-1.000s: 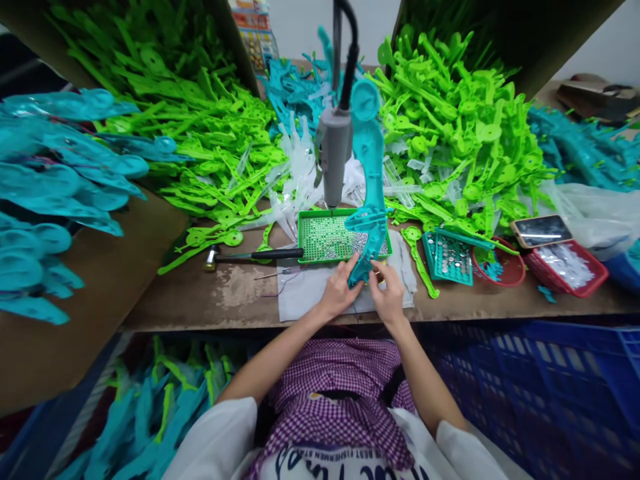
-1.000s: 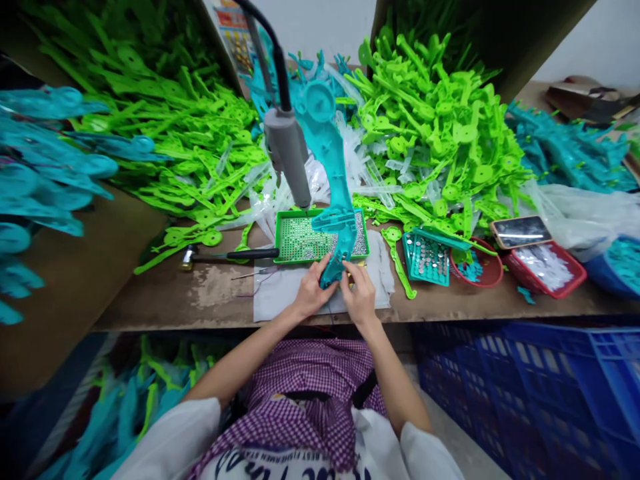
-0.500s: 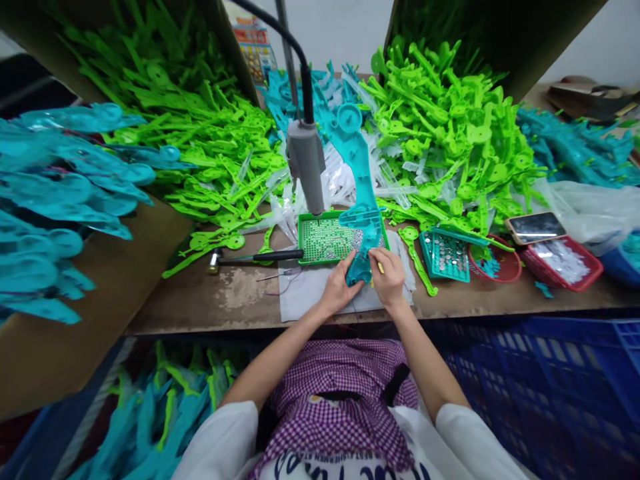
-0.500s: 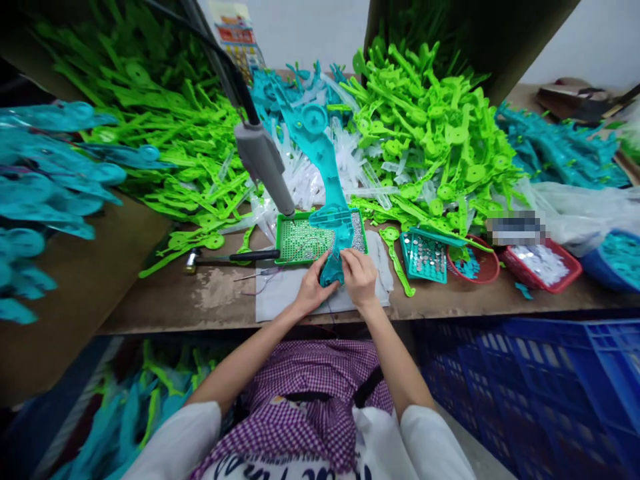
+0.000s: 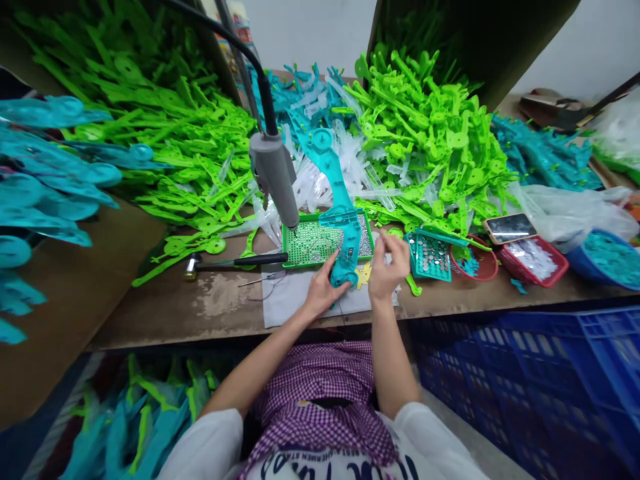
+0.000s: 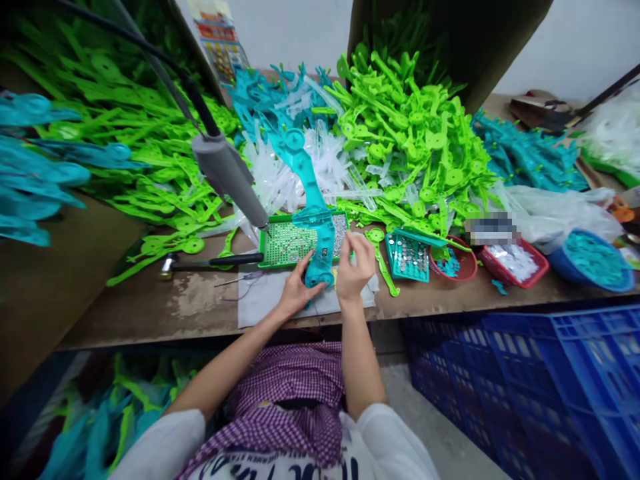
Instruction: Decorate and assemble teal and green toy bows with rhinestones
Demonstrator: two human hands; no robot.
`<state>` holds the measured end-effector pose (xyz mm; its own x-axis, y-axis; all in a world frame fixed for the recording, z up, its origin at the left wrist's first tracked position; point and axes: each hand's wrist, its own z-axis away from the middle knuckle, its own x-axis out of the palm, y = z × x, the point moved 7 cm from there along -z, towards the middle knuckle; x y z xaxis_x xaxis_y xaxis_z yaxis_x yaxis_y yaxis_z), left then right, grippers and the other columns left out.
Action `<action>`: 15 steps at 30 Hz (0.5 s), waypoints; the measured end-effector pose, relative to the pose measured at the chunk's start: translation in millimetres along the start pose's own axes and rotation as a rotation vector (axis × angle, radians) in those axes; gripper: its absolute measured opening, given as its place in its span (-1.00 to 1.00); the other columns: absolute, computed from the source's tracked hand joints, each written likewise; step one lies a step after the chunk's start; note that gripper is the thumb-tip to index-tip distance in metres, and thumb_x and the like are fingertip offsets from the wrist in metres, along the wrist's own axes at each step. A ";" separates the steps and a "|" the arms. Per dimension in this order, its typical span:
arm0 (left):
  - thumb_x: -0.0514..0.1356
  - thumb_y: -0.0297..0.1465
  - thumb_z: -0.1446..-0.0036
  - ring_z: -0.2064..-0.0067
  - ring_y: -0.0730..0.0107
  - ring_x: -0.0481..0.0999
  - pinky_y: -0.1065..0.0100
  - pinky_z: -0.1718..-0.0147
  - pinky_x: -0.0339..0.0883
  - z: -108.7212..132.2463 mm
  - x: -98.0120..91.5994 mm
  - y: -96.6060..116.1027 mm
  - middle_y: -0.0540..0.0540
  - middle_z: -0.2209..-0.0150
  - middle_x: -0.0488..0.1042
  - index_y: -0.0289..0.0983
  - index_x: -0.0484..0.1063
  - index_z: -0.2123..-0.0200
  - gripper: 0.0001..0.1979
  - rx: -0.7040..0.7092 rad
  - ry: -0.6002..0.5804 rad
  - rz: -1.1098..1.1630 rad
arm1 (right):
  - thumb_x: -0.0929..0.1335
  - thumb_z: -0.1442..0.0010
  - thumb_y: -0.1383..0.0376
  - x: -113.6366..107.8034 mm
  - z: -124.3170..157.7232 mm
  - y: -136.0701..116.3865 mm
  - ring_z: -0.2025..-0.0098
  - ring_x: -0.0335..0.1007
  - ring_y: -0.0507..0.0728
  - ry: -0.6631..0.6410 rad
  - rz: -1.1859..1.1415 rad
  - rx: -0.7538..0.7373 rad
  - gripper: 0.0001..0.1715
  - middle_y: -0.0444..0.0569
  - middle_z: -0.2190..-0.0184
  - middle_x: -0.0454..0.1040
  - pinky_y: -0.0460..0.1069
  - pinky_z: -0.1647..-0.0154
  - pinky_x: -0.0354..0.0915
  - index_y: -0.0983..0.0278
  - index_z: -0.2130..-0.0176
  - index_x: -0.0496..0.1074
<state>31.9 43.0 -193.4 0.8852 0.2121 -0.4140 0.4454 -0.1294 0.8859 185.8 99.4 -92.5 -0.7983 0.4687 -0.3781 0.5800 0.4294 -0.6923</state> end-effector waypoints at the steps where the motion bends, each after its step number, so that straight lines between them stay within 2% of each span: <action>1: 0.34 -0.26 0.00 -0.09 0.14 0.42 0.17 -0.07 0.29 -0.2 -1.6 0.8 -0.21 -0.17 0.34 -0.20 0.07 -0.30 -0.17 -0.004 0.012 -0.038 | 0.16 -0.35 0.25 -6.1 -11.2 5.8 -0.02 0.32 0.20 0.023 0.047 0.047 -0.58 0.14 0.07 0.35 0.14 -0.03 0.30 0.26 -0.07 0.42; 3: 0.36 -0.27 0.04 -0.05 0.12 0.42 0.14 -0.06 0.25 -0.3 -4.6 2.9 -0.21 -0.10 0.40 -0.21 0.11 -0.29 -0.16 -0.007 0.035 -0.131 | 0.16 -0.34 0.21 -17.1 -30.8 26.4 -0.02 0.30 0.22 -0.054 0.151 0.083 -0.57 0.16 0.08 0.34 0.15 -0.02 0.26 0.30 -0.01 0.46; 5: 0.38 -0.28 0.06 -0.01 0.12 0.41 0.13 -0.05 0.22 -0.2 -5.2 4.2 -0.19 -0.02 0.45 -0.20 0.13 -0.28 -0.16 -0.014 0.031 -0.207 | 0.21 -0.31 0.17 -32.6 -41.9 58.4 0.03 0.32 0.25 -0.169 0.314 0.095 -0.60 0.14 0.14 0.38 0.17 -0.02 0.20 0.29 0.10 0.53; 7: 0.38 -0.27 0.06 0.01 0.13 0.40 0.14 -0.03 0.20 -0.2 -3.2 4.9 -0.16 0.02 0.46 -0.18 0.14 -0.27 -0.16 -0.013 0.000 -0.241 | 0.23 -0.29 0.15 -52.3 -45.9 94.1 0.15 0.35 0.23 -0.218 0.500 0.135 -0.60 0.11 0.22 0.42 0.12 0.10 0.18 0.29 0.14 0.56; 9: 0.38 -0.27 0.06 0.01 0.14 0.39 0.16 -0.03 0.18 -0.3 -1.6 4.9 -0.15 0.02 0.46 -0.17 0.14 -0.28 -0.17 -0.008 -0.018 -0.247 | 0.23 -0.29 0.14 -62.5 -46.2 120.7 0.25 0.35 0.18 -0.279 0.652 0.143 -0.60 0.09 0.24 0.47 0.06 0.21 0.13 0.26 0.12 0.56; 12: 0.38 -0.26 0.05 0.01 0.14 0.39 0.17 -0.03 0.16 -0.5 -1.4 3.4 -0.16 0.00 0.45 -0.18 0.12 -0.28 -0.16 -0.008 -0.009 -0.238 | 0.22 -0.30 0.16 -57.2 -46.9 141.3 0.35 0.31 0.12 -0.381 0.782 0.107 -0.61 0.09 0.22 0.51 0.03 0.30 0.03 0.24 0.10 0.55; 15: 0.38 -0.26 0.06 0.02 0.14 0.40 0.16 -0.01 0.17 -0.5 -1.3 2.2 -0.17 -0.01 0.45 -0.20 0.12 -0.28 -0.15 -0.010 -0.001 -0.232 | 0.22 -0.30 0.20 -46.1 -52.0 148.5 0.38 0.30 0.09 -0.453 0.812 0.050 -0.63 0.07 0.22 0.53 0.02 0.33 -0.01 0.24 0.11 0.55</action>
<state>31.6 42.9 -190.8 0.7595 0.2340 -0.6069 0.6355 -0.0679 0.7691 317.1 181.7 -146.0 -0.1445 0.2605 -0.9546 0.9892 0.0630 -0.1325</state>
